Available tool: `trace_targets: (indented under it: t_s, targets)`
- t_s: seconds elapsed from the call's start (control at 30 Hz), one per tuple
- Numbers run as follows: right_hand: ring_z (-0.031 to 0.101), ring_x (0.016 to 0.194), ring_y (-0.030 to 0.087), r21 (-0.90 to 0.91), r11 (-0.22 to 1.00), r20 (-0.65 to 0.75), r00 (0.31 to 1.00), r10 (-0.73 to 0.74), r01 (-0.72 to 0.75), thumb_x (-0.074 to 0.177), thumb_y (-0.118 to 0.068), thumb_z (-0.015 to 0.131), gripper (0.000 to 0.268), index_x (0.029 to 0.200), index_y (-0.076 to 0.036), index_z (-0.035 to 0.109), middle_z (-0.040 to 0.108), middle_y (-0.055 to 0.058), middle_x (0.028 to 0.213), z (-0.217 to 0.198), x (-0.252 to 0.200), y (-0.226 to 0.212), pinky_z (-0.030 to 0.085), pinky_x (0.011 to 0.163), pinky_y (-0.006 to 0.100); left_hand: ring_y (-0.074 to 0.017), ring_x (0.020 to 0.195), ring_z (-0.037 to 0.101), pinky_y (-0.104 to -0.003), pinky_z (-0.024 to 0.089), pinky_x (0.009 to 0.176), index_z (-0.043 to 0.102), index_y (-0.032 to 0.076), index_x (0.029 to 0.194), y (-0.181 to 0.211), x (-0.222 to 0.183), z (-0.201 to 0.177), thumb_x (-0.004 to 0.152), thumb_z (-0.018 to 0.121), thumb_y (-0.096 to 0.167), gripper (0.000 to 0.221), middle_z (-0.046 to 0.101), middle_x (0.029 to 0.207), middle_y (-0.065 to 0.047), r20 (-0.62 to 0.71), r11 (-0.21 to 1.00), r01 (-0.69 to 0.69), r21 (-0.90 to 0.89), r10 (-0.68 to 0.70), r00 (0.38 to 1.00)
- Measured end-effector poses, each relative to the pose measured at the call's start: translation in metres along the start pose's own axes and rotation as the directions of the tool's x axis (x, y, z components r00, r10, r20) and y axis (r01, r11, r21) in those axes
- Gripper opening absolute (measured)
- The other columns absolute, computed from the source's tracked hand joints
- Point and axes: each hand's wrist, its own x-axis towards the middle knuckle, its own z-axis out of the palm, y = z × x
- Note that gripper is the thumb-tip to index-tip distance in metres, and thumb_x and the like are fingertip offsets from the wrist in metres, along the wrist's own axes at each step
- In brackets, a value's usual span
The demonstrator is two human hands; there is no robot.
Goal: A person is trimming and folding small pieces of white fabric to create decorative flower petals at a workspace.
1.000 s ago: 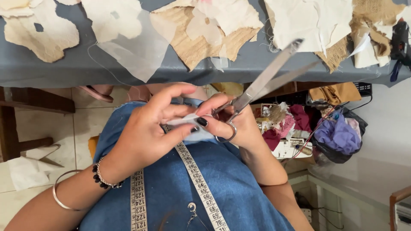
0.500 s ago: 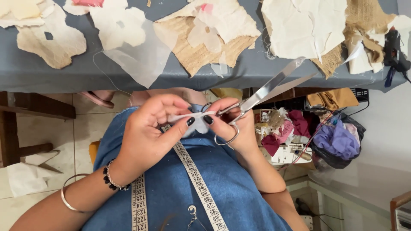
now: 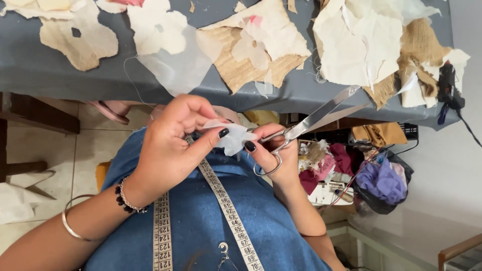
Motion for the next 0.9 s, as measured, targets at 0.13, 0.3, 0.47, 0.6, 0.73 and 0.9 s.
trace_targets:
  t_s: [0.13,0.3,0.47,0.6,0.73,0.9]
  targets:
    - [0.066,0.075,0.013,-0.021,0.993,0.088,0.990,-0.110,0.112,0.094,-0.021,0.074,0.018,0.097,-0.008,0.063,0.068,0.006,0.083,-0.007,0.000,0.007,0.054,0.070,0.026,-0.0207,0.100,0.081,-0.028,0.063,0.079,0.045,0.008,0.103,0.011,0.010,-0.008,0.096,0.064,0.002,0.021,0.080,0.103,-0.012,0.018,0.985,-0.099,0.143,0.097,0.995]
    - [0.064,0.078,0.016,-0.434,0.840,0.502,0.862,-0.076,0.326,0.090,-0.091,0.024,0.090,0.090,-0.009,0.061,0.063,0.002,0.086,-0.007,0.003,-0.010,0.052,0.073,0.031,-0.0129,0.104,0.080,-0.025,0.062,0.077,0.047,0.012,0.105,0.031,0.023,-0.025,0.098,0.064,0.009,0.018,0.079,0.100,-0.001,0.102,0.956,-0.104,0.274,0.079,0.992]
    - [0.059,0.069,0.015,-0.487,0.796,0.591,0.807,-0.004,0.360,0.089,-0.092,0.021,0.086,0.091,-0.013,0.058,0.061,0.000,0.084,-0.004,-0.001,-0.002,0.050,0.066,0.032,-0.0157,0.106,0.079,-0.024,0.060,0.082,0.053,0.010,0.098,0.037,0.026,-0.024,0.095,0.059,-0.001,0.013,0.077,0.099,-0.002,0.030,0.948,-0.193,0.253,0.191,0.981]
    - [0.055,0.067,0.016,-0.494,0.803,0.626,0.778,0.062,0.334,0.087,-0.094,0.017,0.090,0.093,-0.013,0.056,0.059,0.000,0.084,0.009,0.003,-0.015,0.048,0.066,0.034,-0.0184,0.108,0.077,-0.027,0.061,0.088,0.064,0.008,0.105,0.027,0.024,-0.014,0.100,0.061,0.001,0.009,0.078,0.110,-0.009,-0.042,0.924,-0.278,0.262,0.298,0.954]
    - [0.053,0.062,0.016,-0.507,0.783,0.637,0.768,0.061,0.359,0.085,-0.095,0.014,0.092,0.093,-0.013,0.054,0.056,-0.001,0.080,0.014,0.005,-0.015,0.047,0.064,0.035,-0.0157,0.113,0.075,-0.029,0.061,0.101,0.057,0.011,0.120,0.018,0.017,0.000,0.095,0.065,0.003,0.027,0.077,0.109,-0.005,-0.154,0.974,-0.152,0.167,0.178,0.972]
    - [0.054,0.064,0.018,-0.520,0.756,0.599,0.801,-0.010,0.398,0.089,-0.090,0.016,0.085,0.093,-0.014,0.054,0.056,-0.001,0.080,0.017,0.005,-0.016,0.046,0.065,0.036,-0.0085,0.075,0.075,-0.019,0.057,0.071,0.053,0.009,0.114,0.016,0.013,0.004,0.096,0.064,0.002,0.022,0.080,0.104,-0.008,-0.241,0.995,-0.084,0.044,0.093,0.966]
